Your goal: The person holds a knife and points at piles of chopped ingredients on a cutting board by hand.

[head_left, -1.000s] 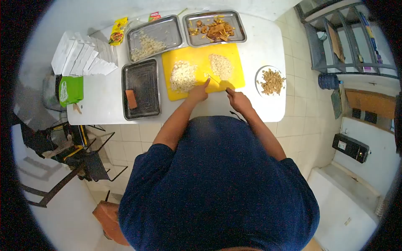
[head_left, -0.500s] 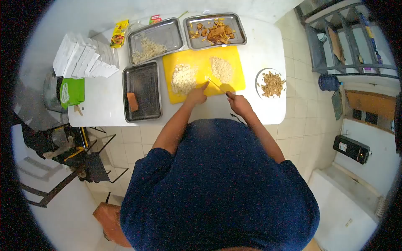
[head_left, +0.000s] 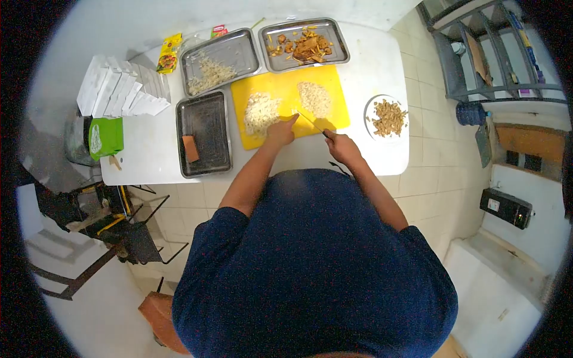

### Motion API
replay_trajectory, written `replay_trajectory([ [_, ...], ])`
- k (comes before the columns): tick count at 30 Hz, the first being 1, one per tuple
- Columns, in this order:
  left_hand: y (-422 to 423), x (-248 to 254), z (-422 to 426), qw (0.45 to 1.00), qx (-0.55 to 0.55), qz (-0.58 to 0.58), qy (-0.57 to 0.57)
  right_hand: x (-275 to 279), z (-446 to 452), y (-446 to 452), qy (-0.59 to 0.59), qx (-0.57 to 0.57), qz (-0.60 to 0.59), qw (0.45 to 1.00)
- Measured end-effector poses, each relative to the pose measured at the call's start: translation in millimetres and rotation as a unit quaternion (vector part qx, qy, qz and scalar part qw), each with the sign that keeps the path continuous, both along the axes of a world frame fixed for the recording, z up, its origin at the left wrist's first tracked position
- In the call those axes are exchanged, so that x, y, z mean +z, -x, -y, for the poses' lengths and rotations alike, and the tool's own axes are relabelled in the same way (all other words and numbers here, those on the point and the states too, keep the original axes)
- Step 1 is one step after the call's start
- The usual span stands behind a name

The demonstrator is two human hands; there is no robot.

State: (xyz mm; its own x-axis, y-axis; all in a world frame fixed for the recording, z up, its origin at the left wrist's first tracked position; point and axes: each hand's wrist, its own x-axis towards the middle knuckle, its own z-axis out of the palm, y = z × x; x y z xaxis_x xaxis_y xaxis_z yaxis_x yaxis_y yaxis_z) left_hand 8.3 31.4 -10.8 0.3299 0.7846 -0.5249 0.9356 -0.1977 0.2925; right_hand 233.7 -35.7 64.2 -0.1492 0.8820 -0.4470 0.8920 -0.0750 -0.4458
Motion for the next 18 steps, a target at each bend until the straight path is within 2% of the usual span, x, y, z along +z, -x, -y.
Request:
replay_trajectory([
  [5, -2, 9, 6, 1.000, -0.012, -0.011, -0.015, -12, 3, -3, -0.032, 0.028, -0.001, 0.999],
  [8, -6, 4, 7, 1.000, -0.006, -0.022, -0.020, 8, 0, 6, -0.003, 0.013, 0.042, 0.999],
  [11, -12, 3, 6, 0.999, 0.009, -0.034, 0.003, 2, -1, 10, 0.012, 0.016, 0.052, 0.998],
  [18, -6, -1, 9, 1.000, 0.006, -0.015, 0.008, -9, -2, 8, -0.020, 0.013, 0.023, 0.999],
])
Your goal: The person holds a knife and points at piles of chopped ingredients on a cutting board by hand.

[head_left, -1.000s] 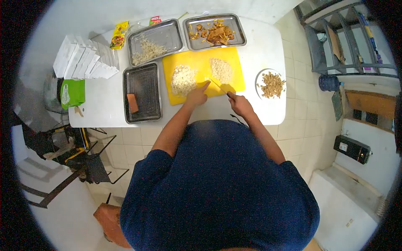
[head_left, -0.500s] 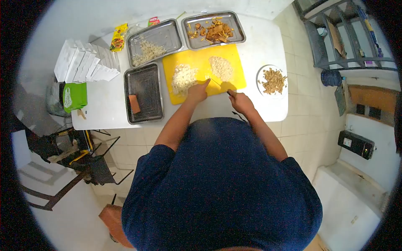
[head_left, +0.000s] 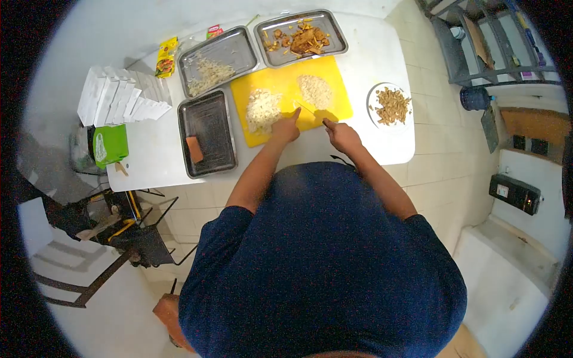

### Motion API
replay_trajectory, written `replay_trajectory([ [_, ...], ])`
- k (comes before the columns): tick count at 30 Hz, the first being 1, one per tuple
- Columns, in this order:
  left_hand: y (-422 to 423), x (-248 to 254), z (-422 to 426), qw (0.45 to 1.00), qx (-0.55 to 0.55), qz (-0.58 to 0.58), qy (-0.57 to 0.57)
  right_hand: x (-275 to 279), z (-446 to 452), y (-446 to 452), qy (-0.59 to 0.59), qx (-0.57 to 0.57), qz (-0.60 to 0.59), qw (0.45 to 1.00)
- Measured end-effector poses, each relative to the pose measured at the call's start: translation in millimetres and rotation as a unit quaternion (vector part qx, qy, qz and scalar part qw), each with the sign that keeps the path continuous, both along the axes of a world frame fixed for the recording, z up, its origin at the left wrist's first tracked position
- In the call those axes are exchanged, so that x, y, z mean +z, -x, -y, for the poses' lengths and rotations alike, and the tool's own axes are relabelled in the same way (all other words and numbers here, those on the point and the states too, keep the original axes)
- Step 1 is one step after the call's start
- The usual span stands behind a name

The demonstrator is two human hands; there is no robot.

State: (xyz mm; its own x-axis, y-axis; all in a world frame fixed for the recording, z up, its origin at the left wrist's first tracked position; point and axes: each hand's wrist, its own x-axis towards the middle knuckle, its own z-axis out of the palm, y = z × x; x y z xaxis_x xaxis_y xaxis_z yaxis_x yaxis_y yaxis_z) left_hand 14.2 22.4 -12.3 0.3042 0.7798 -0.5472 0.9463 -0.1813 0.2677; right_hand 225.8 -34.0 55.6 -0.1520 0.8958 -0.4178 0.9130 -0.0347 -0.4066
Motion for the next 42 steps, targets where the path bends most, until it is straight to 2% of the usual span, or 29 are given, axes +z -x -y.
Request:
replay_trajectory([
  [5, 0, 5, 3, 1.000, 0.005, 0.014, 0.011, 15, 8, -2, 0.026, -0.030, -0.019, 0.999],
  [9, 2, 12, 5, 1.000, -0.005, 0.002, 0.012, 6, 12, -3, 0.025, -0.046, -0.047, 0.998],
  [12, 1, 23, 1, 0.995, 0.019, 0.012, 0.098, -7, 11, -3, 0.002, -0.046, -0.076, 0.996],
  [15, 5, 3, 5, 1.000, 0.007, 0.023, 0.018, -17, 9, -2, -0.019, -0.021, -0.071, 0.997],
  [20, 6, -2, 3, 0.998, 0.015, 0.019, 0.057, 8, 12, -5, 0.019, -0.071, -0.085, 0.994],
  [27, 5, -4, 1, 0.995, 0.012, 0.037, 0.088, -14, 16, -3, 0.013, -0.052, -0.080, 0.995],
  [30, 0, 9, -2, 0.953, 0.124, 0.136, 0.241, -18, 11, 2, -0.014, -0.039, -0.068, 0.997],
  [33, -14, -3, 7, 0.912, 0.223, 0.224, 0.263, -24, 7, 2, -0.028, -0.042, -0.091, 0.995],
  [36, -20, -12, 16, 0.881, 0.275, 0.267, 0.278, -22, 10, -2, -0.026, -0.047, -0.105, 0.993],
  [39, -14, -14, 13, 0.900, 0.238, 0.228, 0.285, -9, 18, -11, 0.001, -0.062, -0.095, 0.994],
  [42, -6, -11, 10, 0.861, 0.247, 0.302, 0.327, -4, 21, -11, 0.008, -0.069, -0.094, 0.993],
])
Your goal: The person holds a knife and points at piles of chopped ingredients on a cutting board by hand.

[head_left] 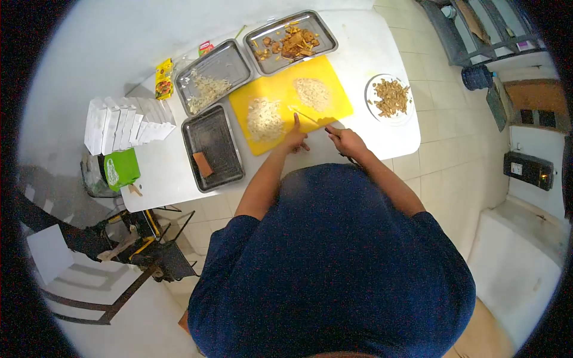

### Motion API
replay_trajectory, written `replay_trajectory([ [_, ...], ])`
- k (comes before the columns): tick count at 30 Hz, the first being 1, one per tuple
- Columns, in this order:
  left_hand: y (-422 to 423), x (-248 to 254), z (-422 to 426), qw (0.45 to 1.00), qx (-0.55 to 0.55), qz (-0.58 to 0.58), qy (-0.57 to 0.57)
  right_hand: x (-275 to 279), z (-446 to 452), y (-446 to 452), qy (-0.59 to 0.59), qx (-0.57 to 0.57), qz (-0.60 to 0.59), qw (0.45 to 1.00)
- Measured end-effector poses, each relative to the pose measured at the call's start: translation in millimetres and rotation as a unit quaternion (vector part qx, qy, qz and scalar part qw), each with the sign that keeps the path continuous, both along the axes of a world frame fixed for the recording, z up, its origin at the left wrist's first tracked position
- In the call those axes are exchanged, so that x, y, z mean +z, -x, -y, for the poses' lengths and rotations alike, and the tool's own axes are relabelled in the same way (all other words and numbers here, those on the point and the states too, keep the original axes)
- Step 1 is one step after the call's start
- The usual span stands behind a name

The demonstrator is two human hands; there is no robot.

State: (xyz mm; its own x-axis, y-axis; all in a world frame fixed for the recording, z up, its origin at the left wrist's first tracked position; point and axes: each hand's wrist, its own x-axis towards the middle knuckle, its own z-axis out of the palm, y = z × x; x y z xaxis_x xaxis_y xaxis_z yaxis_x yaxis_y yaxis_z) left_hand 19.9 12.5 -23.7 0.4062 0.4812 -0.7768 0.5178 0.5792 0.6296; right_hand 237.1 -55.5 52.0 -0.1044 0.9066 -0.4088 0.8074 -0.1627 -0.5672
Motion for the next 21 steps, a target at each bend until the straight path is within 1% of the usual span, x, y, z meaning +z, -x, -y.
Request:
replay_trajectory([
  [5, -1, -4, 0, 0.999, 0.030, 0.030, 0.013, -27, 8, 0, -0.030, 0.007, -0.032, 0.999],
  [6, -2, -6, 1, 0.999, 0.034, 0.032, 0.010, -24, 6, 3, -0.024, 0.013, -0.012, 1.000],
  [9, -10, 5, 5, 0.999, 0.006, -0.035, -0.019, -7, -5, 17, -0.011, 0.023, 0.037, 0.999],
  [11, -2, -35, 6, 0.985, -0.115, -0.037, -0.121, -1, -11, 22, -0.013, 0.023, 0.051, 0.998],
  [13, -3, -34, 6, 0.973, -0.148, -0.061, -0.166, -3, -14, 23, -0.009, 0.019, 0.059, 0.998],
  [14, -4, -33, 9, 0.976, -0.122, -0.085, -0.159, -5, -13, 23, -0.006, 0.017, 0.064, 0.998],
  [15, -5, -27, 12, 0.978, -0.095, -0.109, -0.151, -8, -11, 21, -0.019, 0.015, 0.043, 0.999],
  [18, -4, -12, 15, 0.978, -0.082, -0.113, -0.155, -20, -10, 12, -0.043, -0.004, -0.017, 0.999],
  [20, 1, -5, 15, 0.987, -0.063, -0.088, -0.116, -28, -8, 7, -0.036, -0.038, -0.059, 0.997],
  [21, 3, -5, 16, 0.991, -0.054, -0.075, -0.097, -23, -9, 5, -0.028, -0.033, -0.056, 0.997],
])
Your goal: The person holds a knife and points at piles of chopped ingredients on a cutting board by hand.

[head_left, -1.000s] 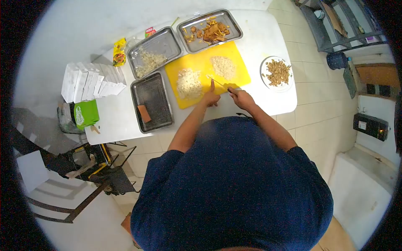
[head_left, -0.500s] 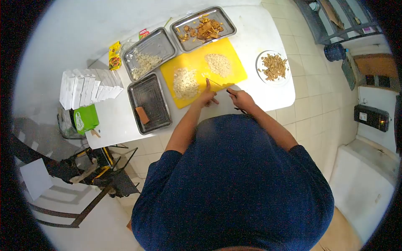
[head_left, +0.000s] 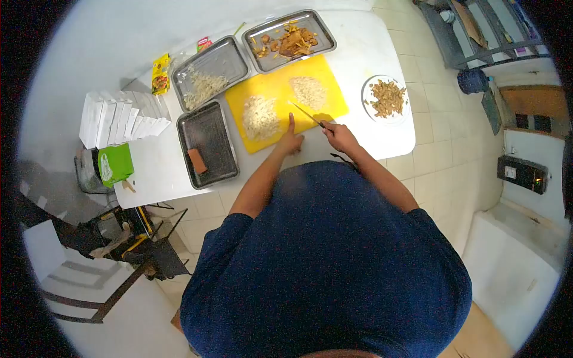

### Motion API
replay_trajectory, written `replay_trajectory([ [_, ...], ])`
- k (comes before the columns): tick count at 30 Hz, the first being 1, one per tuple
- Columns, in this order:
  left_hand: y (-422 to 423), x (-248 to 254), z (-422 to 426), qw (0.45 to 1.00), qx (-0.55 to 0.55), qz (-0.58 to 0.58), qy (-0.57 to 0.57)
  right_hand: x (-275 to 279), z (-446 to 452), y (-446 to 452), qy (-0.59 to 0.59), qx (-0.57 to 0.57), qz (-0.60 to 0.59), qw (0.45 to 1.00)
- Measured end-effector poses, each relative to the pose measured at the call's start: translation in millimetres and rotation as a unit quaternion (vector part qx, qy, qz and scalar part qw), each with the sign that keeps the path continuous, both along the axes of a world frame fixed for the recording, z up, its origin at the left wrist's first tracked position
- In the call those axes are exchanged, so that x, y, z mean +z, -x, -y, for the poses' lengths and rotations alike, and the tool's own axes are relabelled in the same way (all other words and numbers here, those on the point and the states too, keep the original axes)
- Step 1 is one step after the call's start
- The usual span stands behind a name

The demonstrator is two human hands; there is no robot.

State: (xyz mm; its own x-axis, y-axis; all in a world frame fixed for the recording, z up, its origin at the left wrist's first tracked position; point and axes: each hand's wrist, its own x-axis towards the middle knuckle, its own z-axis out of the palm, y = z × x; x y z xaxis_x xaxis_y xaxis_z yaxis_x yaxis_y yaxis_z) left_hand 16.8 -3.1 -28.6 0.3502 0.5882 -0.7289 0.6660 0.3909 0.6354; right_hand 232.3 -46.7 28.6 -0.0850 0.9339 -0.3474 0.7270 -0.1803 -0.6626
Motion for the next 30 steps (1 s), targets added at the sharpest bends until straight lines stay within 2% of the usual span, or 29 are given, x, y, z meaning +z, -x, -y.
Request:
replay_trajectory([
  [2, 2, 1, 0, 0.999, 0.026, 0.036, 0.029, 11, 3, -4, 0.018, 0.008, 0.006, 1.000],
  [5, 0, -10, -4, 0.989, 0.081, 0.097, 0.080, 30, 5, 1, 0.113, -0.003, -0.014, 0.993],
  [8, -3, -6, -7, 0.983, 0.098, 0.110, 0.111, 10, 13, 1, 0.027, 0.030, -0.011, 0.999],
  [9, -3, -1, -9, 0.983, 0.097, 0.105, 0.118, 15, 13, 2, 0.021, 0.055, 0.036, 0.998],
  [11, -4, 10, -8, 0.991, 0.076, 0.070, 0.089, 25, 10, 7, 0.007, 0.105, 0.128, 0.986],
  [15, 0, 5, -2, 0.999, 0.020, 0.018, -0.025, 28, 2, 17, 0.007, 0.110, 0.158, 0.981],
  [18, 0, 2, 4, 0.959, -0.096, -0.147, -0.223, 26, -4, 20, 0.025, 0.086, 0.126, 0.988],
  [21, 3, 17, 2, 0.965, -0.132, -0.157, -0.166, 23, -3, 18, 0.019, 0.067, 0.096, 0.993],
  [30, -3, 25, -3, 0.940, -0.134, -0.216, -0.226, 31, -4, 16, 0.027, 0.081, 0.108, 0.991],
])
